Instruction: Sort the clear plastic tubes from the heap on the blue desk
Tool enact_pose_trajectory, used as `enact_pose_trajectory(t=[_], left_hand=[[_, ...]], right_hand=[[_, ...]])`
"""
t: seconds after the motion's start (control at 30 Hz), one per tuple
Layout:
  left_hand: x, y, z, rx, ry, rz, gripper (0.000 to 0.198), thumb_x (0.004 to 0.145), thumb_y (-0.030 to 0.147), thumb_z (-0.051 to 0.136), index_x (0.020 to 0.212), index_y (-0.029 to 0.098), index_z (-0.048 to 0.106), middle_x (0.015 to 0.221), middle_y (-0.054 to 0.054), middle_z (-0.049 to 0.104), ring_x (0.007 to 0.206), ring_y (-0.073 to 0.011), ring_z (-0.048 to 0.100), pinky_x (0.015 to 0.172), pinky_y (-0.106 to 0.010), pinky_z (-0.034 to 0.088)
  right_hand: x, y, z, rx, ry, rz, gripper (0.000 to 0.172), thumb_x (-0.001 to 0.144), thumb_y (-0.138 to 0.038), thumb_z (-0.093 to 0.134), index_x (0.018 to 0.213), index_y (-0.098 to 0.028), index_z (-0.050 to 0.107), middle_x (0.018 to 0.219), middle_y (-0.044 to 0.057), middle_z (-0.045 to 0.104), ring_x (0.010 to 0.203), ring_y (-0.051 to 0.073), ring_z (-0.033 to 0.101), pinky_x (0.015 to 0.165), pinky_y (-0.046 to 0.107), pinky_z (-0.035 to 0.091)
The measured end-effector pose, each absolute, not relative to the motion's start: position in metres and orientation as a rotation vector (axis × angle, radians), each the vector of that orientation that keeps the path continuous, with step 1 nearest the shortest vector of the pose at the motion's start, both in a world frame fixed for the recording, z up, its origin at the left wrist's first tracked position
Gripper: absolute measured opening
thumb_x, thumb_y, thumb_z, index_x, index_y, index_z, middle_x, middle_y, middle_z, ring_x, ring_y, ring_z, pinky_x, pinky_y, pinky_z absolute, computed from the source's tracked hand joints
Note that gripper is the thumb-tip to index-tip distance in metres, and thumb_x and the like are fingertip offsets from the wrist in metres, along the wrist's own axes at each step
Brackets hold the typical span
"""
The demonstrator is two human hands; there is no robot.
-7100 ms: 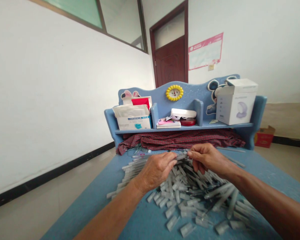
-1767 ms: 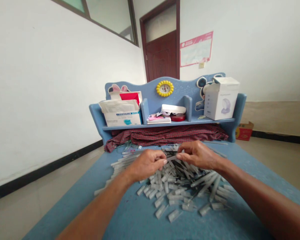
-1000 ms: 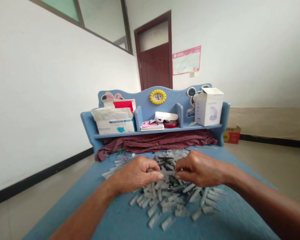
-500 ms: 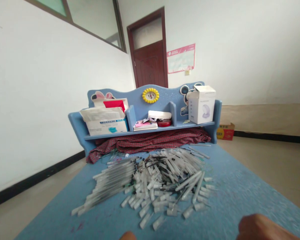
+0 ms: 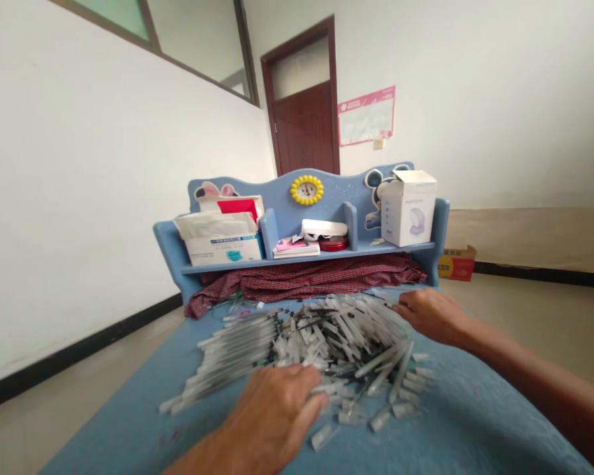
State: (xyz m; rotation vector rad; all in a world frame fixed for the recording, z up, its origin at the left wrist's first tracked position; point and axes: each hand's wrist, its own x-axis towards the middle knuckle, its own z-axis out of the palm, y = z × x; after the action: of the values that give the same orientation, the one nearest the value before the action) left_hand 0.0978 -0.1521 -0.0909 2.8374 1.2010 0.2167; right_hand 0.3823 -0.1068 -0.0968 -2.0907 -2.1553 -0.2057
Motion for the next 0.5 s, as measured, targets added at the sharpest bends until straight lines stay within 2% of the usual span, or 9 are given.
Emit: enact_pose_trajectory(t=[0.13,0.27,0.4,0.5], left_hand=[[0.113,-0.133,-0.107,2.983,1.282,0.149,0.017,0.087,0.029,0.042,0.080,0.018,0.054,0.079,-0.005,0.063,0.072,-0.0199,0.060,0.063,-0.028,0.043],[0.115,-0.124,-0.113,3.032,1.330,0.180,0.016,0.085,0.031,0.047,0.086,0.017,0.055,0.079,-0.007,0.063,0.072,-0.0218,0.061,0.062,-0.029,0.045],[0.101,-0.140,-0.088,2.896,1.252,0.417,0.018,0.086,0.030,0.046,0.081,0.017,0.058,0.075,-0.006,0.063,0.072,-0.0194,0.060,0.063,-0.028,0.045],[0.065,-0.175,-0.076,2.592,1.263,0.636,0.019,0.086,0.033,0.046,0.091,0.024,0.062,0.078,-0.003,0.064,0.077,-0.0198,0.059,0.068,-0.029,0.046]], right_hand=[[0.367,-0.068,-0.109,-2.151,-2.154,-0.156,0.038,0.085,-0.035,0.038,0.082,-0.013,0.068,0.087,0.019,0.068,0.081,0.027,0.065,0.059,0.030,0.040],[0.364,-0.056,-0.119,-2.151,-2.173,-0.116,0.038,0.083,-0.039,0.042,0.083,-0.013,0.069,0.087,0.019,0.068,0.081,0.027,0.065,0.059,0.029,0.041],[0.371,-0.055,-0.121,-2.141,-2.161,-0.115,0.040,0.083,-0.043,0.041,0.080,-0.015,0.069,0.085,0.018,0.069,0.080,0.028,0.065,0.058,0.030,0.040],[0.379,-0.053,-0.121,-2.129,-2.135,-0.102,0.043,0.084,-0.044,0.038,0.076,-0.015,0.069,0.080,0.016,0.069,0.076,0.026,0.065,0.054,0.028,0.037]])
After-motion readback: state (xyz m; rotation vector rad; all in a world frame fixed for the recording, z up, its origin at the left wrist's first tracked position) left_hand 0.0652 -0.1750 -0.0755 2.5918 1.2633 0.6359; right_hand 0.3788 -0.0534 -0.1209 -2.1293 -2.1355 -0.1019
